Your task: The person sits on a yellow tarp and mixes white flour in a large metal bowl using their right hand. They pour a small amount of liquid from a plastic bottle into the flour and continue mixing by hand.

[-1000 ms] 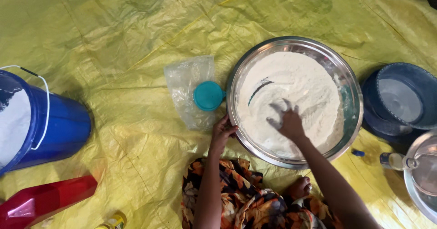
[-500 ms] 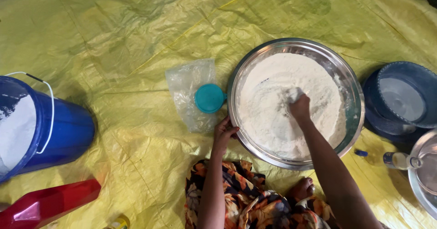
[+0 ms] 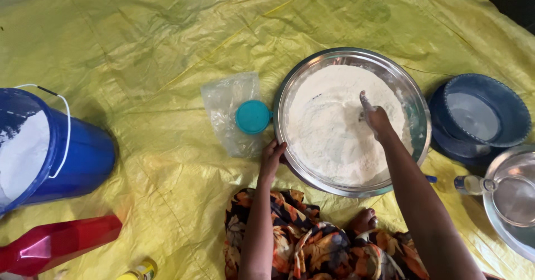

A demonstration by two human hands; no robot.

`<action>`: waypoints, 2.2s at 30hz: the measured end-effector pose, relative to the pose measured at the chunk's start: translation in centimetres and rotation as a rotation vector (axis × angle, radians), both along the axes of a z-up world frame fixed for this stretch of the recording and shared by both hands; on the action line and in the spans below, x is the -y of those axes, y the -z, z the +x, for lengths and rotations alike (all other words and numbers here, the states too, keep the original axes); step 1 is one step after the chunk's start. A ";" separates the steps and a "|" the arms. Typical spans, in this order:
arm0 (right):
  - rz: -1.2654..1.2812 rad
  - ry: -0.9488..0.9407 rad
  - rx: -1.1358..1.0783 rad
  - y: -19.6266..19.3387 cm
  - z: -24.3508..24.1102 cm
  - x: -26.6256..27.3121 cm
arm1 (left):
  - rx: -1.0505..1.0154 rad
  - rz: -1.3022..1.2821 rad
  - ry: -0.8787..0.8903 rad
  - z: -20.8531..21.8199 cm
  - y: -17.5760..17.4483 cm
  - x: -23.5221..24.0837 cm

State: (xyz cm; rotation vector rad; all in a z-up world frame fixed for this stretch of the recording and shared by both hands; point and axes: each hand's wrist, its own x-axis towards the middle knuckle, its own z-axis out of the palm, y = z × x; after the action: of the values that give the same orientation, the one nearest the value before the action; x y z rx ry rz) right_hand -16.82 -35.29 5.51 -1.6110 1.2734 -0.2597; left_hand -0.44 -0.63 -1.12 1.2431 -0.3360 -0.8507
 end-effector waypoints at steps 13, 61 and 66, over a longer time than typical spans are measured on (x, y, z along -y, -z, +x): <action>0.182 -0.193 -0.145 -7.2 -4.0 -1.2 | 0.039 -0.125 0.051 -1.3 0.3 -0.8; -0.965 -0.057 -0.006 8.3 -15.2 -8.6 | 1.153 0.069 0.281 -39.3 -8.5 26.8; -0.970 -0.037 0.020 7.6 -16.7 -8.9 | 1.219 0.108 0.424 -39.9 -4.4 31.7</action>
State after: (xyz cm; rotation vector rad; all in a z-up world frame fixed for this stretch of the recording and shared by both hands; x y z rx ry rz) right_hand -33.52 -26.40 -2.05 -2.4134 1.1536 -0.9770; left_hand -40.33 -32.34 3.33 1.7161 -1.5809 -0.3493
